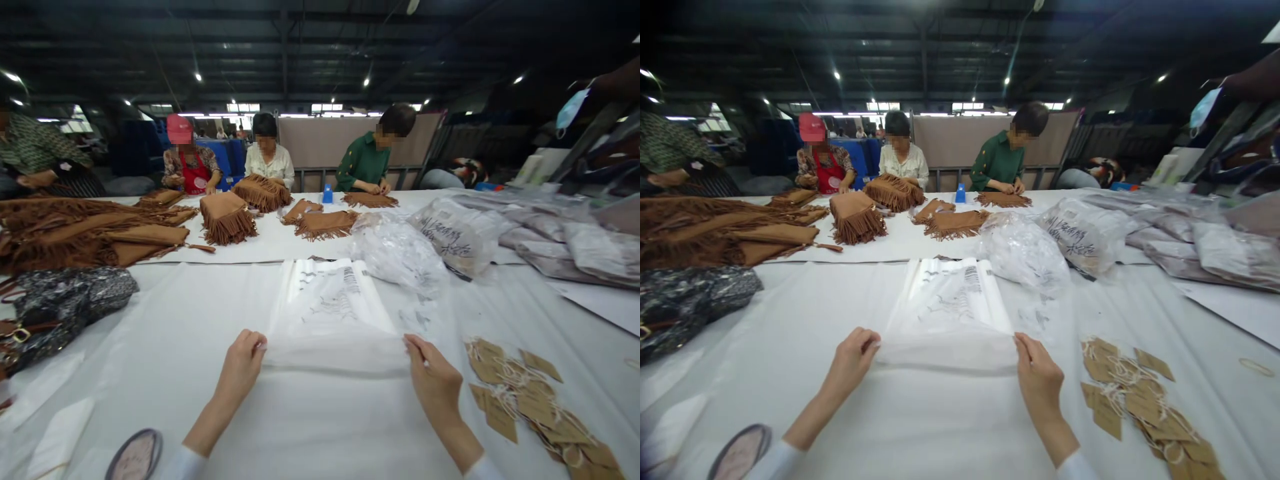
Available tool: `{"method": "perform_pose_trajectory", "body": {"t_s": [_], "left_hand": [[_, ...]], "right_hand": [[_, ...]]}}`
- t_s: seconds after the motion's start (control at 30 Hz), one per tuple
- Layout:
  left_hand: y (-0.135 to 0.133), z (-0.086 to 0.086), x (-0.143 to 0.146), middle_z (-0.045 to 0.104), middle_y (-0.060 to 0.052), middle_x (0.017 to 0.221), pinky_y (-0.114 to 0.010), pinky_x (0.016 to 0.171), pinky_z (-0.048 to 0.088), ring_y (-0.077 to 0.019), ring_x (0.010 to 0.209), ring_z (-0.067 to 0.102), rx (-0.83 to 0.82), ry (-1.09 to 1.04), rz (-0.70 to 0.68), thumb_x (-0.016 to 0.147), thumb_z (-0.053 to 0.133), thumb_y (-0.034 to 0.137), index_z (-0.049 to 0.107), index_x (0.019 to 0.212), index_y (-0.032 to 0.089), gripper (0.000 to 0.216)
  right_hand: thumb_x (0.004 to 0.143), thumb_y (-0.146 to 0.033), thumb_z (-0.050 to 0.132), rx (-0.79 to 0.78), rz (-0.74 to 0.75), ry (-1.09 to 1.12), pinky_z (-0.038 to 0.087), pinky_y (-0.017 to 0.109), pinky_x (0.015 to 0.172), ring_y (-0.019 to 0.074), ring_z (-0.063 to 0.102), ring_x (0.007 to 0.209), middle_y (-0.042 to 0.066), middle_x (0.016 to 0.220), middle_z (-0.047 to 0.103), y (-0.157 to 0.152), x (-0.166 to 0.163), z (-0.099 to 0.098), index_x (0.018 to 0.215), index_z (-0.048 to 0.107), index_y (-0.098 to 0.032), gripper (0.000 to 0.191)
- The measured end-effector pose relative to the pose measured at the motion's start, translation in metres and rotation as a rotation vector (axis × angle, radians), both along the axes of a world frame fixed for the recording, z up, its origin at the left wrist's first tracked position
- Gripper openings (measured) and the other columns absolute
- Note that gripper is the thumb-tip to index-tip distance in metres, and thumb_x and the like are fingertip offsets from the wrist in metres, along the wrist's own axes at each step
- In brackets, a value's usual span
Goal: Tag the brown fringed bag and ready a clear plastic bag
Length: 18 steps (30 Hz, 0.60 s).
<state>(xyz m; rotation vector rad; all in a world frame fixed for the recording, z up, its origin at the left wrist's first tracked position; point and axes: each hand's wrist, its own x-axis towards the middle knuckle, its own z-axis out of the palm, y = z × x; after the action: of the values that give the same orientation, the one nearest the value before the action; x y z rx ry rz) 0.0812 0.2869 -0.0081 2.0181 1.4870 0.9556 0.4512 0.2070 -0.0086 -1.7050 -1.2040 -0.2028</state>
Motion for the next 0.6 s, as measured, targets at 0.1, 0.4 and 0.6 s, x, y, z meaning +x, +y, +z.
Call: {"method": "perform_pose_trajectory", "body": {"t_s": [0.1, 0.4, 0.6], "left_hand": [[-0.006, -0.003, 0.007, 0.053, 0.000, 0.081, -0.029, 0.070, 0.044, -0.0171, 0.075, 0.054, 0.029, 0.061, 0.010, 0.078, 0.051, 0.021, 0.052, 0.079, 0.022, 0.002], [-0.029, -0.020, -0.004, 0.046, 0.002, 0.069, -0.026, 0.061, 0.036, -0.0155, 0.064, 0.048, 0.029, 0.139, 0.124, 0.071, 0.038, 0.009, 0.037, 0.067, 0.023, 0.014], [-0.048, -0.029, -0.021, 0.051, 0.005, 0.060, -0.026, 0.059, 0.039, -0.0152, 0.059, 0.052, -0.174, -0.022, 0.057, 0.079, 0.047, 0.032, 0.046, 0.071, 0.022, 0.012]], "right_hand": [[0.091, -0.043, 0.048, 0.031, 0.108, -0.237, 0.052, 0.031, 0.074, 0.0200, 0.067, 0.078, 0.006, 0.086, 0.071, -0.012, -0.011, 0.002, 0.092, 0.069, -0.019, 0.031], [0.095, -0.036, 0.045, 0.001, 0.194, -0.378, 0.052, 0.033, 0.069, 0.0195, 0.064, 0.072, 0.004, 0.077, 0.065, -0.041, -0.008, -0.006, 0.088, 0.061, -0.022, 0.023], [0.096, -0.039, 0.041, -0.056, 0.170, -0.335, 0.054, 0.033, 0.066, 0.0199, 0.066, 0.071, 0.004, 0.078, 0.067, -0.060, -0.007, -0.021, 0.088, 0.062, -0.022, 0.028]]}}
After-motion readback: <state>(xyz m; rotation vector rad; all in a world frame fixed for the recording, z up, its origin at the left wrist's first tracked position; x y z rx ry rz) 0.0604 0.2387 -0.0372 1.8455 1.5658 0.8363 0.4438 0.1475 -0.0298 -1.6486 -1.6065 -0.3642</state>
